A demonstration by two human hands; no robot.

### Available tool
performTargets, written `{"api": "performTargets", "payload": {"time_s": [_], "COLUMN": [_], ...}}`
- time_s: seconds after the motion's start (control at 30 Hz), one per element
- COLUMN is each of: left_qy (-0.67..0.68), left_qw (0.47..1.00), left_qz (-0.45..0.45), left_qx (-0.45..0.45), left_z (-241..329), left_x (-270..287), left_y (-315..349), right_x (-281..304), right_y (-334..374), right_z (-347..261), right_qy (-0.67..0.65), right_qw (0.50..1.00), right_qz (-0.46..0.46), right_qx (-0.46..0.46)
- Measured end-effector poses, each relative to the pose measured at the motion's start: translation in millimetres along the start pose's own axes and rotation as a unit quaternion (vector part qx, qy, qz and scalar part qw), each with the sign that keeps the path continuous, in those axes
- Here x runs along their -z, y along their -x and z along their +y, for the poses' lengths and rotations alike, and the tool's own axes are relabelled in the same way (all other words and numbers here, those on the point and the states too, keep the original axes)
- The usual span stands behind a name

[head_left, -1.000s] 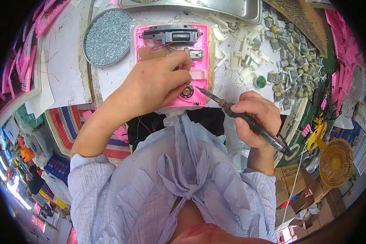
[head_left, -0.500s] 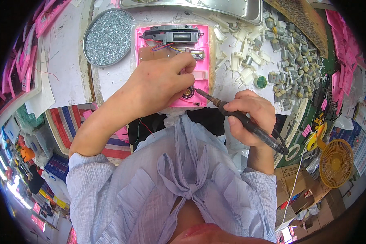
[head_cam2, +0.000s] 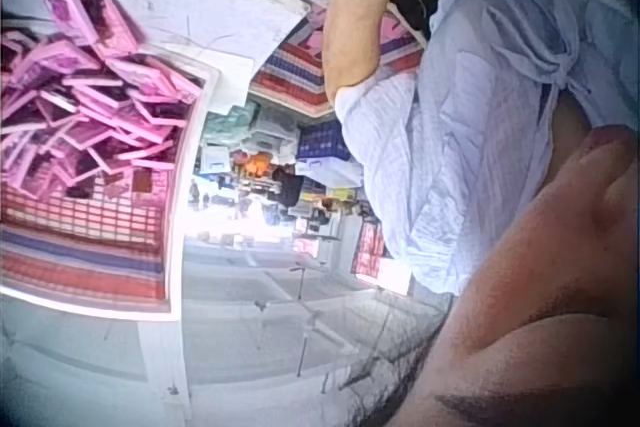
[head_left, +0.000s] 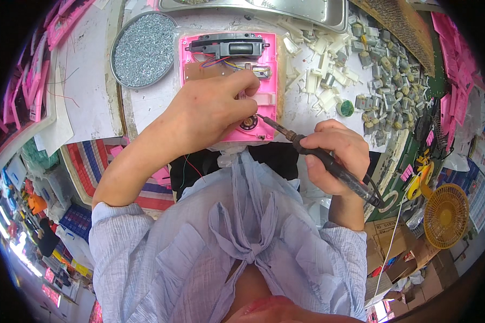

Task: Assembling electronic components into a pink toy housing, including soldering and driving screws.

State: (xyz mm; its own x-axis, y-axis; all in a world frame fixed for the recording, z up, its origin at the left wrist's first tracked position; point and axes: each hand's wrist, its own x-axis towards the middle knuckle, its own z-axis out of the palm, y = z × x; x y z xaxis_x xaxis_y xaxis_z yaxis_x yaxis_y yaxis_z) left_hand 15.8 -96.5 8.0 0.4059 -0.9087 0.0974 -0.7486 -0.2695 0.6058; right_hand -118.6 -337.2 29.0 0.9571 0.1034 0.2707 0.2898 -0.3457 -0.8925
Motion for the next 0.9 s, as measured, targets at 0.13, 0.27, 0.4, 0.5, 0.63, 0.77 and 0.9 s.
{"api": "performTargets", "payload": {"time_s": [0.13,0.27,0.4,0.5,0.63,0.77,0.9], "left_qy": [-0.001,-0.018,-0.002,-0.015,-0.035,-0.076,-0.070], "left_qw": [1.000,1.000,1.000,0.999,0.994,0.991,0.995], "left_qz": [0.006,0.007,-0.004,0.011,-0.015,-0.018,0.020], "left_qx": [-0.003,-0.004,-0.002,-0.051,-0.107,-0.112,-0.061], "left_z": [1,2,12,8,-1,1,16], "left_x": [0,1,10,7,3,2,-7], "left_y": [-1,0,8,10,2,5,5], "right_x": [1,5,12,20,30,56,89], "right_y": [1,4,9,14,26,52,93], "right_z": [1,1,2,-1,-4,-16,-24], "right_qy": [0.002,0.011,-0.001,0.010,0.032,0.050,0.023], "right_qw": [1.000,1.000,0.999,0.998,0.994,0.981,0.905], "right_qz": [0.004,0.011,0.044,0.064,0.097,0.132,0.384], "right_qx": [0.001,0.002,0.011,0.000,-0.028,-0.132,-0.182]}}
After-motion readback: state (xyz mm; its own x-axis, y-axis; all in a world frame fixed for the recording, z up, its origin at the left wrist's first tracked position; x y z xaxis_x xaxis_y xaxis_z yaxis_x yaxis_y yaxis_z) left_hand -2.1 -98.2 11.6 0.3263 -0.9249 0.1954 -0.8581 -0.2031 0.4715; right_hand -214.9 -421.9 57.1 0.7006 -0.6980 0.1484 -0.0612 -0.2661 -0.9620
